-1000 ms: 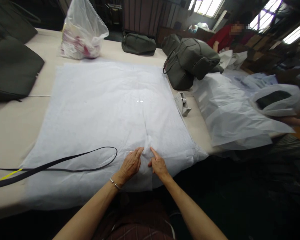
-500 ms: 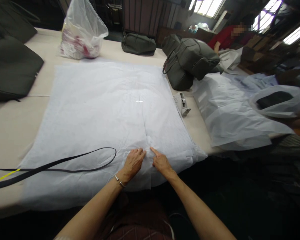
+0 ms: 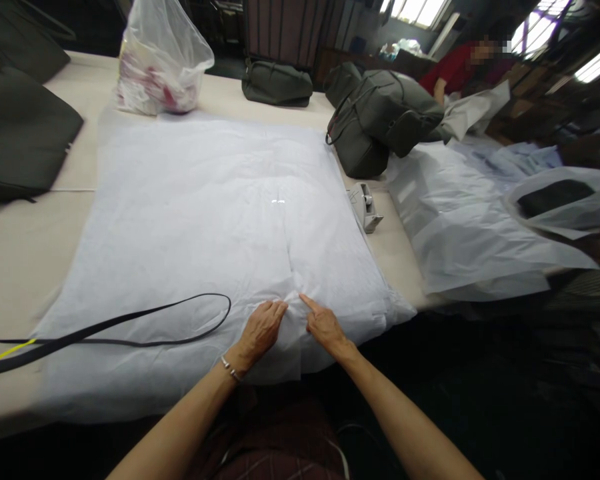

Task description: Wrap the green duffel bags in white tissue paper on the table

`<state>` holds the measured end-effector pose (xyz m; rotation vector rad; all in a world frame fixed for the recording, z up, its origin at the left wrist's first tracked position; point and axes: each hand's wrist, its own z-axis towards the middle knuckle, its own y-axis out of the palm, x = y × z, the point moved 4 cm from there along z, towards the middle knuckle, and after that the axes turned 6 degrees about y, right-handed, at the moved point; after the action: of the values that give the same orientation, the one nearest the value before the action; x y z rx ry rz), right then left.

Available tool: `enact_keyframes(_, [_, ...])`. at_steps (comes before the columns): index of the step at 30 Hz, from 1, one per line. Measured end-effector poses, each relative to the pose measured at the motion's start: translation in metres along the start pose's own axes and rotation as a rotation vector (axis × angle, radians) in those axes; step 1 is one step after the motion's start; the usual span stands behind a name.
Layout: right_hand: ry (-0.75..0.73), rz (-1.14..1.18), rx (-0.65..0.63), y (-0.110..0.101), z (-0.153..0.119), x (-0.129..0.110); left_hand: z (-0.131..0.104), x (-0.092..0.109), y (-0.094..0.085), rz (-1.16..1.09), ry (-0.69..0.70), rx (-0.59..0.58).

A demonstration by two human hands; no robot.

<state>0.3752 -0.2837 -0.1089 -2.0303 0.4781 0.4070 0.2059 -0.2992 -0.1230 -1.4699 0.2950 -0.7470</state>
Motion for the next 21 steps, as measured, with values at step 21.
enact_keyframes(21, [-0.31,-0.95,0.088,-0.139,0.05,0.023,0.015,0.006,-0.002,0.098,0.004,-0.044])
